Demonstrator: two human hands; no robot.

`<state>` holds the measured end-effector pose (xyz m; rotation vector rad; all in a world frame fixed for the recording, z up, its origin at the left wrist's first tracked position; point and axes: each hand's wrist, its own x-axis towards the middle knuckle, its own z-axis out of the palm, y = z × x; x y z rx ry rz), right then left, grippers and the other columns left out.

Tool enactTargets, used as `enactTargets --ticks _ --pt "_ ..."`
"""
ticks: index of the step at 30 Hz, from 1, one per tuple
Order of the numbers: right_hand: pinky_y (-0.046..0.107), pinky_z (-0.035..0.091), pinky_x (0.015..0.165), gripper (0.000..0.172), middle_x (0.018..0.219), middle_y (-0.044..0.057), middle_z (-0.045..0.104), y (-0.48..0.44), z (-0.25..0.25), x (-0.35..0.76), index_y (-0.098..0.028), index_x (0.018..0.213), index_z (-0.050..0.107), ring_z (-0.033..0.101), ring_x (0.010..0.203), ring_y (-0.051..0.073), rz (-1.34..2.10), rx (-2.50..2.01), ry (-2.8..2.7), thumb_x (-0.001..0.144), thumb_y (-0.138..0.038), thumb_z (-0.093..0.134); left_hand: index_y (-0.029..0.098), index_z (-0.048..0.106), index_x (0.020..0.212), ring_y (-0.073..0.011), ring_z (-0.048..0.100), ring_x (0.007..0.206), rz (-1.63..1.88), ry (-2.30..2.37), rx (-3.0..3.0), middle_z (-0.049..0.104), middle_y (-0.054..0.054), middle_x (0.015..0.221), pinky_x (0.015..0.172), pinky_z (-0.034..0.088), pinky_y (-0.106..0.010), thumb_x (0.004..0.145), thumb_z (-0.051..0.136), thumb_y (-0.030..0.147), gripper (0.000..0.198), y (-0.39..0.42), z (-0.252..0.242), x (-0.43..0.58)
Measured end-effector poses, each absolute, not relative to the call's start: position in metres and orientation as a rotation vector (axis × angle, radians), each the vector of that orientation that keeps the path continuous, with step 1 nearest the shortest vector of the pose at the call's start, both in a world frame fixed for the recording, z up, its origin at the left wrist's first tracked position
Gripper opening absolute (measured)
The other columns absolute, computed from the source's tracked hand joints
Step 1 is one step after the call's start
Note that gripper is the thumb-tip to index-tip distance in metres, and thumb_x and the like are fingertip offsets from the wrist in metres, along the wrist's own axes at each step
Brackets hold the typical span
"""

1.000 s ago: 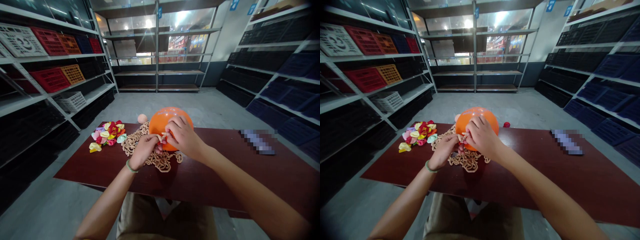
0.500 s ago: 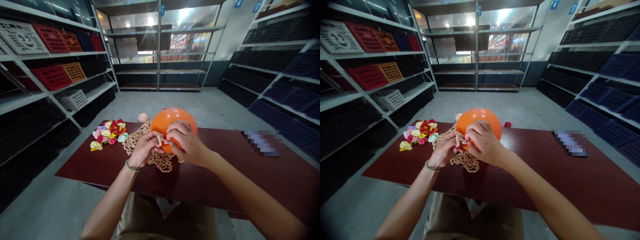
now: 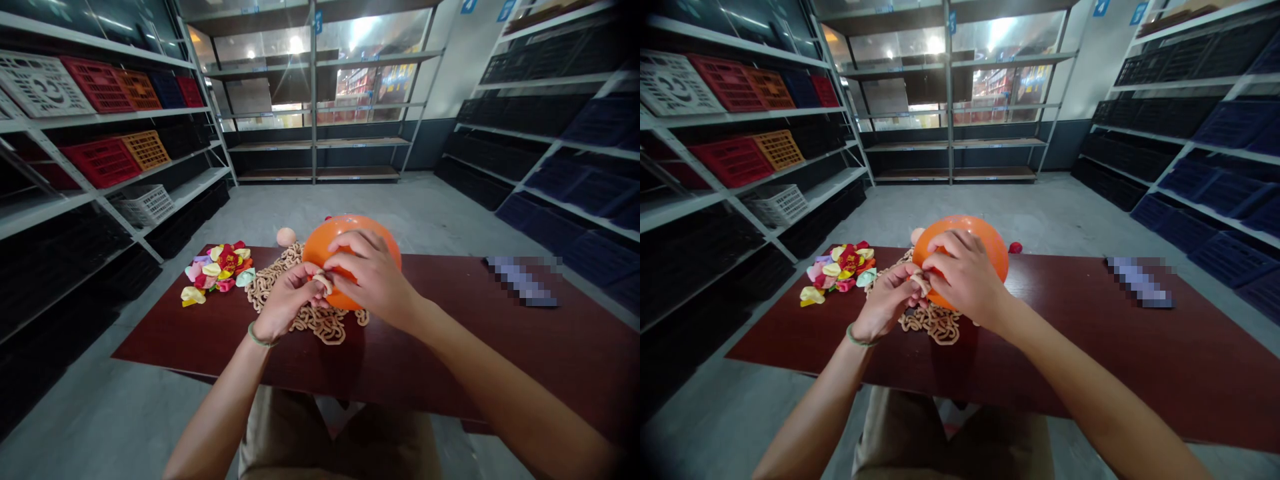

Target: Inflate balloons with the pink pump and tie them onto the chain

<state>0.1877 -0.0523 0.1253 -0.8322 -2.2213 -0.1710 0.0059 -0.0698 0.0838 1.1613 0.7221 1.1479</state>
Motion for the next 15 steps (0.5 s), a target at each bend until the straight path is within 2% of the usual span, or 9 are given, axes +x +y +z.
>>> enactTargets --ticks 4,15 --pt "0.039 0.033 0.092 0.008 0.101 0.003 0.063 -0.055 0.128 0.181 -0.023 0.078 0.06 0.051 0.104 0.021 -0.212 -0.874 -2.206 0.085 -0.021 0.061 0.015 0.063 0.083 -0.0067 0.06 0.057 1.217 0.749 1.207 0.062 0.002 0.068 0.055 0.051 -0.017 0.082 0.07 0.025 0.012 -0.069 0.083 0.008" --pt "0.04 0.036 0.09 0.007 0.095 0.002 0.065 -0.058 0.121 0.17 -0.022 0.079 0.056 0.053 0.099 0.021 -0.344 -0.793 -2.143 0.084 -0.018 0.06 0.016 0.06 0.082 -0.0064 0.056 0.047 1.589 0.774 1.152 0.063 0.003 0.062 0.046 0.046 -0.016 0.082 0.071 0.027 0.016 -0.068 0.08 0.024"
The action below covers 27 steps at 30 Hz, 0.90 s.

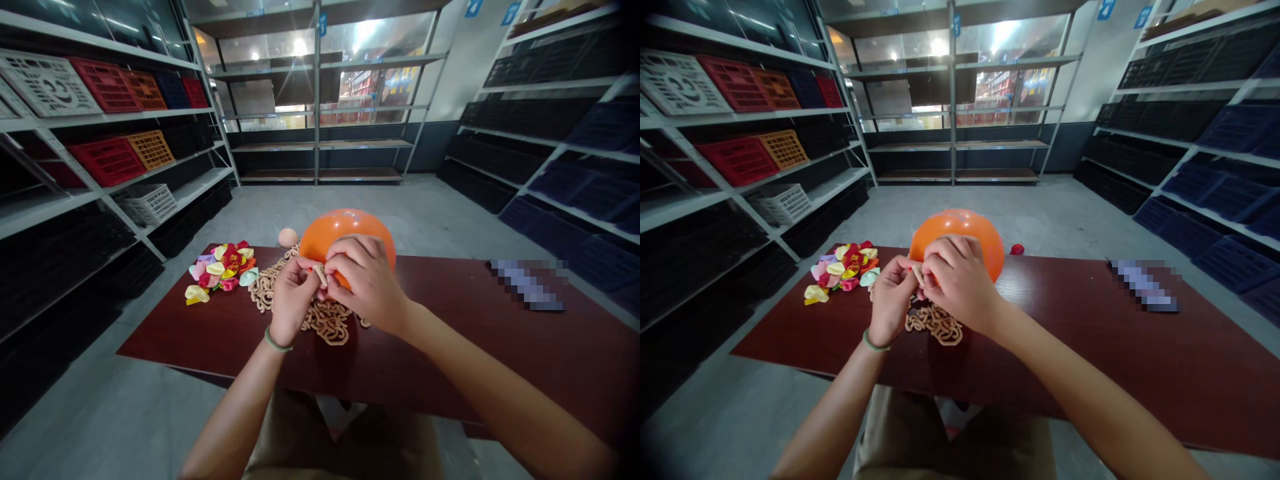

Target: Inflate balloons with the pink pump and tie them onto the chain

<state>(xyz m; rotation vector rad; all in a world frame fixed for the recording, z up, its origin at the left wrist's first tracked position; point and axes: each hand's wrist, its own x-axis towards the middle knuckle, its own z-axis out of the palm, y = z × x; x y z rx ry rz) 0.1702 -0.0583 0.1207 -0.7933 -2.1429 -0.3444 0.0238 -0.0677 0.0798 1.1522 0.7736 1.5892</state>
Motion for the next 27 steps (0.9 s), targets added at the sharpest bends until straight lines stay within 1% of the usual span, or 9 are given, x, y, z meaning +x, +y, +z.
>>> enactTargets --ticks 4,7,9,12,16,19,23,27 --pt "0.04 0.04 0.091 0.006 0.096 0.003 0.065 -0.061 0.119 0.172 -0.023 0.082 0.059 0.053 0.1 0.022 -0.391 -0.75 -2.099 0.087 -0.018 0.059 0.016 0.06 0.08 -0.0059 0.055 0.045 1.71 0.723 1.113 0.063 0.003 0.061 0.045 0.044 -0.016 0.081 0.073 0.03 0.02 -0.068 0.074 0.029" --pt "0.041 0.042 0.094 0.003 0.101 0.005 0.063 -0.061 0.12 0.178 -0.023 0.088 0.062 0.054 0.103 0.022 -0.288 -0.735 -2.081 0.089 -0.022 0.06 0.016 0.061 0.08 -0.0051 0.055 0.045 1.747 0.678 1.115 0.064 0.002 0.062 0.045 0.044 -0.015 0.081 0.075 0.027 0.018 -0.066 0.071 0.028" --pt "0.041 0.042 0.096 0.004 0.102 0.005 0.061 -0.06 0.122 0.182 -0.022 0.09 0.063 0.054 0.103 0.021 -0.209 -0.748 -2.053 0.09 -0.023 0.06 0.016 0.063 0.081 -0.005 0.054 0.045 1.748 0.667 1.131 0.064 0.003 0.061 0.045 0.044 -0.015 0.081 0.075 0.026 0.015 -0.065 0.07 0.027" --pt "0.042 0.042 0.096 0.005 0.104 0.005 0.061 -0.058 0.124 0.183 -0.023 0.089 0.065 0.053 0.104 0.021 -0.164 -0.796 -2.048 0.09 -0.023 0.06 0.017 0.066 0.082 -0.0055 0.055 0.045 1.748 0.653 1.162 0.064 0.003 0.061 0.045 0.045 -0.015 0.081 0.075 0.026 0.013 -0.064 0.069 0.025" --pt "0.044 0.04 0.097 0.004 0.106 0.005 0.061 -0.058 0.123 0.18 -0.024 0.088 0.068 0.051 0.108 0.023 -0.131 -0.882 -2.064 0.088 -0.027 0.065 0.017 0.069 0.083 -0.0059 0.056 0.046 1.742 0.668 1.195 0.064 0.002 0.061 0.044 0.045 -0.016 0.08 0.076 0.026 0.012 -0.065 0.069 0.024" --pt "0.044 0.039 0.096 0.005 0.103 0.003 0.063 -0.058 0.122 0.178 -0.025 0.084 0.069 0.052 0.106 0.023 -0.083 -0.915 -2.038 0.087 -0.028 0.066 0.017 0.071 0.083 -0.0062 0.057 0.046 1.716 0.725 1.238 0.065 0.002 0.061 0.045 0.045 -0.016 0.079 0.076 0.025 0.01 -0.066 0.07 0.022" --pt "0.043 0.038 0.092 0.008 0.097 0.002 0.064 -0.059 0.119 0.175 -0.024 0.076 0.066 0.054 0.101 0.022 -0.083 -0.955 -1.997 0.083 -0.024 0.067 0.018 0.074 0.083 -0.0066 0.057 0.046 1.689 0.798 1.268 0.066 0.002 0.061 0.046 0.046 -0.016 0.079 0.076 0.026 0.009 -0.067 0.072 0.022" --pt "0.041 0.038 0.09 0.011 0.095 0.002 0.064 -0.06 0.117 0.173 -0.023 0.072 0.059 0.054 0.099 0.022 -0.188 -0.948 -1.981 0.08 -0.021 0.066 0.018 0.074 0.083 -0.0068 0.055 0.046 1.653 0.822 1.238 0.066 0.001 0.062 0.045 0.046 -0.017 0.078 0.076 0.03 0.014 -0.068 0.072 0.023"
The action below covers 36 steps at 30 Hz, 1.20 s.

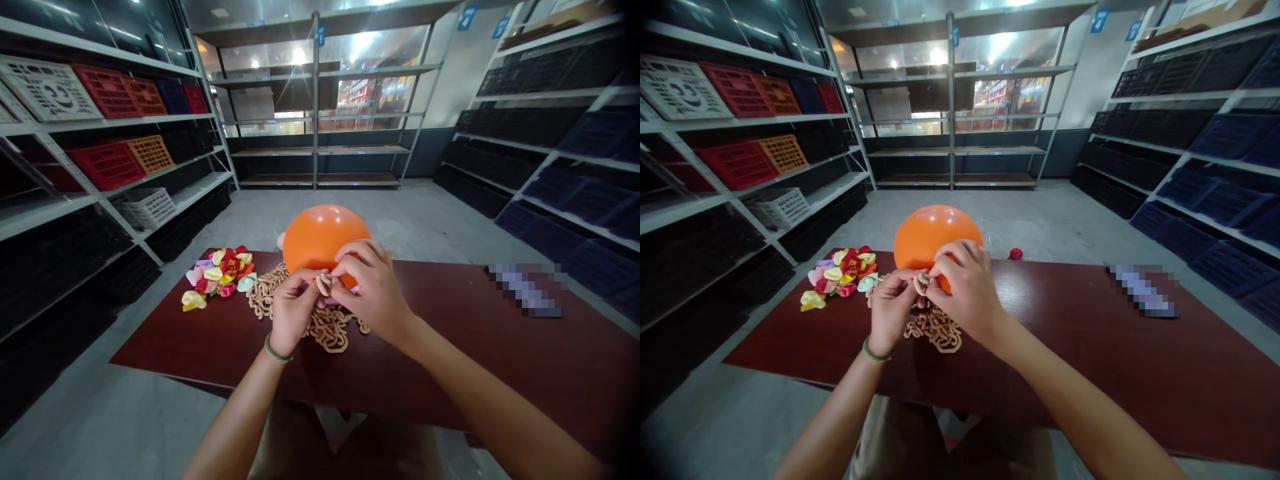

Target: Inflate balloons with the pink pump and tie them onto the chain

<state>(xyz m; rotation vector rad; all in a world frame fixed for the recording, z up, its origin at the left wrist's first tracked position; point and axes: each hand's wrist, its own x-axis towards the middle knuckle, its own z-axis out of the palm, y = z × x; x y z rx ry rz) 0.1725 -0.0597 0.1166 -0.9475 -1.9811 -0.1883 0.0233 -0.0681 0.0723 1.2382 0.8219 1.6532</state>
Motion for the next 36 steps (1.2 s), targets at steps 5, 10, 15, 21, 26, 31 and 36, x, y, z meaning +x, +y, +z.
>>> enactTargets --ticks 5,10,15,21,26,31,36 --pt "0.04 0.038 0.088 0.012 0.095 0.002 0.065 -0.062 0.117 0.171 -0.023 0.073 0.054 0.054 0.099 0.022 -0.32 -0.915 -1.991 0.077 -0.015 0.061 0.016 0.071 0.085 -0.0051 0.051 0.046 1.676 0.764 1.132 0.065 0.0 0.065 0.046 0.043 -0.017 0.084 0.072 0.032 0.016 -0.07 0.073 0.024" --pt "0.04 0.039 0.089 0.015 0.096 0.002 0.066 -0.064 0.12 0.171 -0.024 0.073 0.052 0.054 0.1 0.023 -0.436 -0.856 -1.99 0.075 -0.012 0.06 0.016 0.063 0.08 -0.0042 0.047 0.046 1.678 0.626 1.063 0.058 0.003 0.064 0.047 0.045 -0.018 0.088 0.067 0.033 0.019 -0.071 0.076 0.025" --pt "0.042 0.039 0.094 0.014 0.099 0.002 0.066 -0.068 0.12 0.172 -0.025 0.075 0.051 0.054 0.104 0.024 -0.486 -0.851 -2.024 0.077 -0.013 0.057 0.017 0.057 0.08 -0.0042 0.046 0.045 1.663 0.6 1.02 0.056 0.004 0.064 0.045 0.044 -0.017 0.09 0.065 0.036 0.022 -0.075 0.077 0.027" --pt "0.044 0.041 0.099 0.015 0.098 0.003 0.065 -0.069 0.116 0.176 -0.026 0.08 0.05 0.054 0.107 0.024 -0.564 -0.754 -2.053 0.077 -0.012 0.055 0.018 0.054 0.079 -0.0031 0.042 0.043 1.676 0.584 0.89 0.053 0.005 0.063 0.042 0.041 -0.015 0.086 0.07 0.035 0.024 -0.078 0.079 0.03" --pt "0.046 0.046 0.1 0.018 0.096 0.004 0.063 -0.067 0.113 0.183 -0.027 0.084 0.049 0.053 0.107 0.024 -0.632 -0.657 -2.021 0.077 -0.011 0.056 0.017 0.055 0.08 -0.0032 0.041 0.042 1.664 0.547 0.866 0.052 0.006 0.06 0.041 0.04 -0.015 0.085 0.07 0.032 0.021 -0.079 0.081 0.032" --pt "0.046 0.048 0.101 0.02 0.094 0.002 0.063 -0.067 0.108 0.187 -0.028 0.084 0.049 0.053 0.106 0.022 -0.65 -0.623 -2.015 0.078 -0.01 0.056 0.017 0.056 0.082 -0.0031 0.039 0.043 1.633 0.515 0.857 0.051 0.005 0.061 0.042 0.038 -0.015 0.086 0.069 0.03 0.019 -0.081 0.081 0.03" --pt "0.048 0.046 0.105 0.018 0.098 0.002 0.065 -0.062 0.111 0.189 -0.028 0.085 0.053 0.055 0.112 0.023 -0.646 -0.688 -2.044 0.081 -0.011 0.056 0.018 0.055 0.082 -0.0053 0.044 0.048 1.573 0.48 0.869 0.053 0.004 0.063 0.048 0.043 -0.018 0.086 0.069 0.031 0.019 -0.077 0.08 0.03"
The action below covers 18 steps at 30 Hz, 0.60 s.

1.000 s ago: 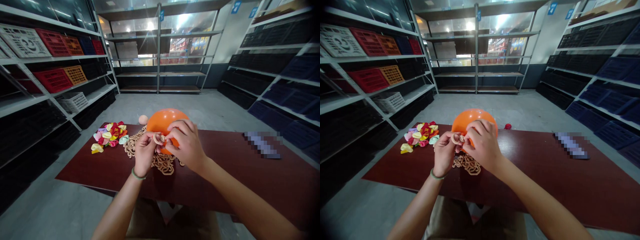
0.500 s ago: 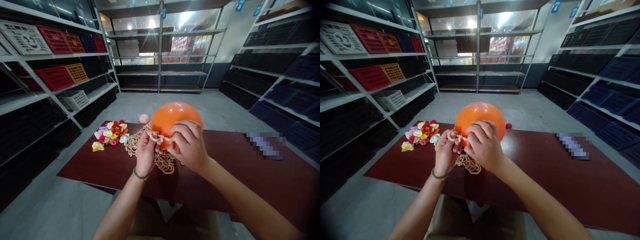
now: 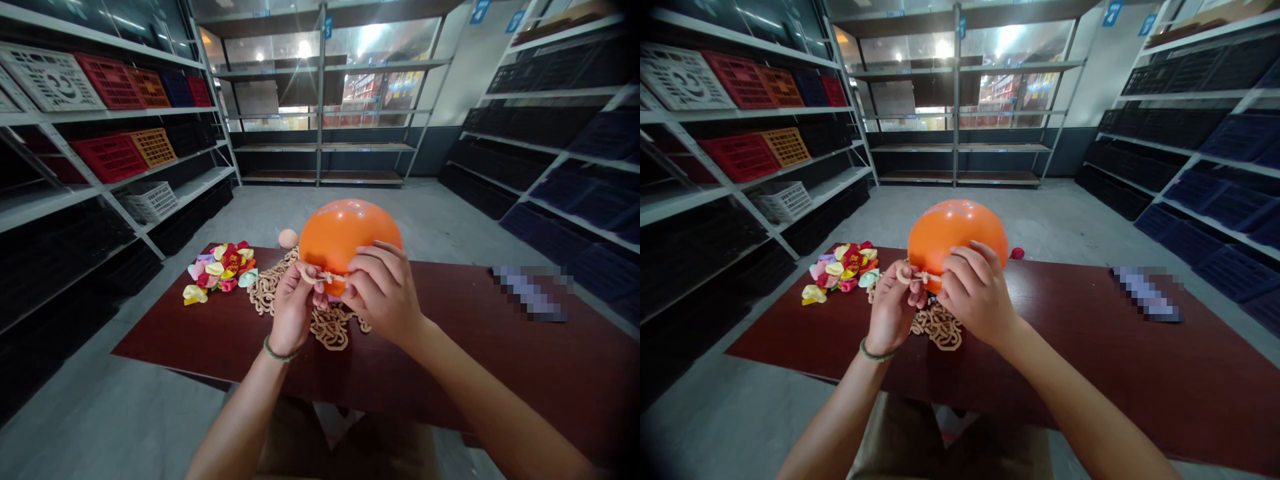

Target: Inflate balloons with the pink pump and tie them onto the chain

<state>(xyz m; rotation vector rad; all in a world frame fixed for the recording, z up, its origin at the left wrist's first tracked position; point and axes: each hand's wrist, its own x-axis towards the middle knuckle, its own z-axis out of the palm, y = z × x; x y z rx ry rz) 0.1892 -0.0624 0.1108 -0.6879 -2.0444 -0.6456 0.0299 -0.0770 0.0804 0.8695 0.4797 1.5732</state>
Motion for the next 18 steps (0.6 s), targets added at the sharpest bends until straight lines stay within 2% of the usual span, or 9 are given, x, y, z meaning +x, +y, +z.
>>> enactTargets --ticks 4,6,9,12,14,18 --pt "0.055 0.037 0.113 0.018 0.127 0.007 0.059 -0.055 0.117 0.196 -0.026 0.095 0.059 0.047 0.131 0.027 -0.554 -0.771 -2.101 0.084 -0.012 0.057 0.018 0.055 0.082 -0.0073 0.05 0.056 1.555 0.463 0.87 0.055 0.002 0.067 0.059 0.048 -0.021 0.085 0.07 0.033 0.021 -0.07 0.079 0.029" --pt "0.058 0.036 0.114 0.023 0.141 0.007 0.05 -0.051 0.115 0.2 -0.026 0.104 0.061 0.041 0.137 0.03 -0.467 -0.819 -2.103 0.085 -0.013 0.058 0.018 0.056 0.082 -0.0073 0.05 0.057 1.578 0.476 0.851 0.055 0.002 0.068 0.062 0.049 -0.022 0.085 0.07 0.033 0.021 -0.066 0.077 0.029" --pt "0.06 0.039 0.112 0.034 0.151 0.009 0.039 -0.047 0.104 0.205 -0.027 0.118 0.058 0.036 0.141 0.033 -0.366 -0.865 -2.09 0.086 -0.013 0.057 0.019 0.056 0.082 -0.0072 0.048 0.057 1.595 0.485 0.818 0.053 0.003 0.067 0.061 0.047 -0.021 0.084 0.071 0.032 0.02 -0.06 0.073 0.031" --pt "0.062 0.037 0.112 0.049 0.154 0.011 0.033 -0.044 0.09 0.21 -0.029 0.134 0.047 0.03 0.144 0.034 -0.232 -0.897 -2.054 0.087 -0.02 0.06 0.018 0.057 0.082 -0.0073 0.049 0.058 1.592 0.469 0.785 0.052 0.003 0.067 0.061 0.046 -0.021 0.084 0.071 0.031 0.019 -0.055 0.067 0.036" --pt "0.064 0.037 0.111 0.065 0.156 0.012 0.029 -0.042 0.08 0.212 -0.032 0.144 0.037 0.028 0.145 0.035 -0.095 -0.965 -1.947 0.086 -0.026 0.065 0.018 0.057 0.081 -0.0074 0.049 0.059 1.604 0.445 0.756 0.052 0.003 0.067 0.061 0.047 -0.021 0.085 0.07 0.033 0.02 -0.052 0.064 0.039" --pt "0.062 0.047 0.102 0.095 0.162 0.012 0.009 -0.033 0.051 0.215 -0.039 0.153 0.015 0.017 0.148 0.037 0.204 -1.08 -1.67 0.079 -0.035 0.074 0.018 0.055 0.079 -0.006 0.047 0.055 1.631 0.423 0.601 0.051 0.005 0.064 0.061 0.047 -0.02 0.082 0.072 0.04 0.028 -0.045 0.057 0.043"
